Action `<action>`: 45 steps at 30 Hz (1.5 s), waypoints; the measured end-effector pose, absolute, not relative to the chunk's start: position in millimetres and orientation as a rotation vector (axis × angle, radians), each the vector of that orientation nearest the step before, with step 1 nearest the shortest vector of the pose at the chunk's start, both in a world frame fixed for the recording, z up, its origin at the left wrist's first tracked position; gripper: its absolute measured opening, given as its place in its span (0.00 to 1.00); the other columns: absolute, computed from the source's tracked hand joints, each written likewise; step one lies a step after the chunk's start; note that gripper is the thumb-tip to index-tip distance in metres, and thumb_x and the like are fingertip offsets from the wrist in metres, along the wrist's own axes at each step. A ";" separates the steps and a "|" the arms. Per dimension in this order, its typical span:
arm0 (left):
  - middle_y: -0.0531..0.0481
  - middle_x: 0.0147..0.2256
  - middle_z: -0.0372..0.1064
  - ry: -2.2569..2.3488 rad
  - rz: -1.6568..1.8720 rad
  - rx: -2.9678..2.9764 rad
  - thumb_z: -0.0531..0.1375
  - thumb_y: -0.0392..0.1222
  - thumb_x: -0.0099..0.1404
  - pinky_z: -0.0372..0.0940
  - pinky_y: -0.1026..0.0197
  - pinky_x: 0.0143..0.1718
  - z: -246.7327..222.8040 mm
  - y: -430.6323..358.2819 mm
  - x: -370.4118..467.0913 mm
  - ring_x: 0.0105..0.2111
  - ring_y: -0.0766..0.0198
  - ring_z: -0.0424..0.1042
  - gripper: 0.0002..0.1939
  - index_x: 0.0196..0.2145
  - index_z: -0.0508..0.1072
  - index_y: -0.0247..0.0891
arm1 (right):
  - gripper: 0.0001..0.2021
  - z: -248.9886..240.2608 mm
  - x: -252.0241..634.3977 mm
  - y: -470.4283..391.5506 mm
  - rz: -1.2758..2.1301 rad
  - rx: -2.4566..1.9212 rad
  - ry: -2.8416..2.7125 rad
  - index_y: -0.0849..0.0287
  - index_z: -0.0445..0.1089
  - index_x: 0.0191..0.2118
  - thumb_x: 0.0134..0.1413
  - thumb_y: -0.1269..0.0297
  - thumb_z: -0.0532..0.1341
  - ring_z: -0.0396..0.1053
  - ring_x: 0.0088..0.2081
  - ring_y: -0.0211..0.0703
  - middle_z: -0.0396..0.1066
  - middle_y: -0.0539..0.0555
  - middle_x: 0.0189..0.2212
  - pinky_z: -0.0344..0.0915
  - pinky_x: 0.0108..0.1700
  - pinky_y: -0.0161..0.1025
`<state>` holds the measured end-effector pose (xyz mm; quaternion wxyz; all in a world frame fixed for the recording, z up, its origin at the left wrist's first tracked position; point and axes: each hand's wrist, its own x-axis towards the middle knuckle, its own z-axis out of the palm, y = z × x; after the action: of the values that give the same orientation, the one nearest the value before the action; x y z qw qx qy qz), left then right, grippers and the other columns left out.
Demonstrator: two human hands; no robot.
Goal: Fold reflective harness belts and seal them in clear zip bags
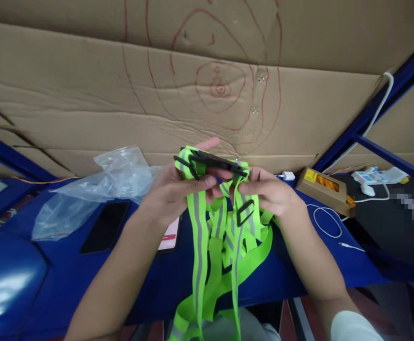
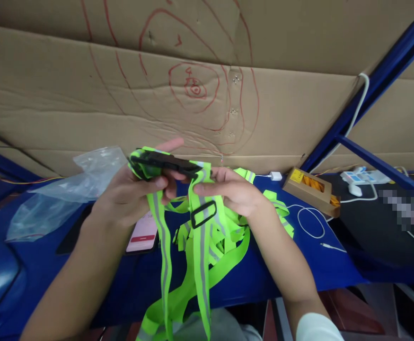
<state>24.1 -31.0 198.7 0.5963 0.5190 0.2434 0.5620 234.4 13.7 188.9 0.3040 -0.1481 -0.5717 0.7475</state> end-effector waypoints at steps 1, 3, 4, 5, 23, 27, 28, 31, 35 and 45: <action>0.49 0.37 0.82 0.585 1.289 1.202 0.76 0.37 0.55 0.71 0.63 0.26 199.7 -32.5 25.8 0.26 0.64 0.76 0.32 0.57 0.76 0.41 | 0.18 188.1 233.1 13.5 1.926 -0.422 -1.478 0.60 0.78 0.39 0.46 0.56 0.78 0.77 0.31 0.39 0.79 0.51 0.31 0.76 0.40 0.36; 0.49 0.38 0.82 0.637 1.285 1.214 0.76 0.37 0.54 0.72 0.64 0.27 200.9 -35.8 29.1 0.28 0.63 0.77 0.29 0.54 0.79 0.41 | 0.16 187.1 231.3 12.2 1.783 -0.481 -1.427 0.59 0.79 0.40 0.51 0.54 0.75 0.78 0.33 0.41 0.80 0.51 0.32 0.77 0.41 0.38; 0.50 0.39 0.81 0.660 1.297 1.230 0.76 0.38 0.54 0.72 0.63 0.27 200.9 -37.4 30.4 0.30 0.63 0.77 0.29 0.54 0.79 0.42 | 0.15 186.9 230.9 11.3 1.706 -0.506 -1.430 0.59 0.79 0.41 0.54 0.54 0.73 0.79 0.36 0.42 0.80 0.52 0.33 0.77 0.43 0.40; 0.50 0.39 0.81 0.681 1.317 1.253 0.76 0.38 0.54 0.74 0.63 0.30 200.7 -38.9 31.5 0.33 0.62 0.77 0.30 0.55 0.78 0.43 | 0.14 187.0 230.6 10.2 1.623 -0.522 -1.446 0.58 0.79 0.41 0.56 0.53 0.72 0.79 0.39 0.44 0.81 0.52 0.35 0.77 0.46 0.41; 0.50 0.57 0.76 0.997 1.528 1.714 0.77 0.37 0.50 0.71 0.56 0.60 195.0 -35.6 39.8 0.58 0.50 0.75 0.32 0.54 0.79 0.44 | 0.19 188.2 217.5 -9.7 1.077 -0.522 -1.641 0.46 0.68 0.60 0.66 0.52 0.62 0.66 0.66 0.51 0.69 0.50 0.63 0.72 0.63 0.51; 0.50 0.53 0.79 0.892 1.537 1.649 0.76 0.38 0.54 0.72 0.56 0.58 187.5 -29.6 42.9 0.55 0.52 0.77 0.31 0.56 0.78 0.43 | 0.31 197.5 224.3 -7.0 0.745 -0.400 -1.775 0.48 0.57 0.70 0.65 0.56 0.65 0.53 0.73 0.49 0.50 0.51 0.74 0.61 0.72 0.47; 0.50 0.52 0.79 0.892 1.501 1.618 0.76 0.39 0.54 0.72 0.56 0.58 185.1 -28.2 43.2 0.55 0.52 0.77 0.31 0.55 0.78 0.42 | 0.33 201.0 228.2 -6.7 0.657 -0.371 -1.806 0.48 0.57 0.70 0.64 0.57 0.66 0.50 0.74 0.50 0.49 0.51 0.75 0.59 0.73 0.47; 0.49 0.51 0.79 0.884 1.463 1.505 0.78 0.39 0.49 0.72 0.54 0.58 175.8 -24.2 44.5 0.56 0.49 0.76 0.31 0.52 0.79 0.41 | 0.29 209.8 241.4 -7.9 0.464 -0.406 -2.046 0.48 0.65 0.66 0.62 0.59 0.70 0.55 0.72 0.54 0.61 0.52 0.69 0.59 0.73 0.52; 0.54 0.44 0.81 0.756 1.398 1.196 0.77 0.36 0.48 0.72 0.60 0.52 160.4 -21.2 56.2 0.49 0.55 0.79 0.25 0.44 0.80 0.41 | 0.19 208.7 249.6 -10.0 0.213 -0.618 -2.132 0.46 0.76 0.57 0.61 0.59 0.70 0.70 0.63 0.57 0.72 0.52 0.59 0.68 0.66 0.55; 0.50 0.35 0.81 0.507 0.889 0.940 0.75 0.38 0.55 0.77 0.54 0.41 156.9 -29.4 76.1 0.34 0.57 0.81 0.14 0.39 0.80 0.38 | 0.13 200.2 246.0 1.1 0.227 -0.585 -1.985 0.49 0.79 0.52 0.63 0.63 0.69 0.78 0.50 0.49 0.79 0.51 0.48 0.76 0.55 0.45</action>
<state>76.1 -29.4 156.9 0.7683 0.4330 0.2336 0.4095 246.0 1.1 200.2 0.5054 -0.2424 -0.8228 0.0940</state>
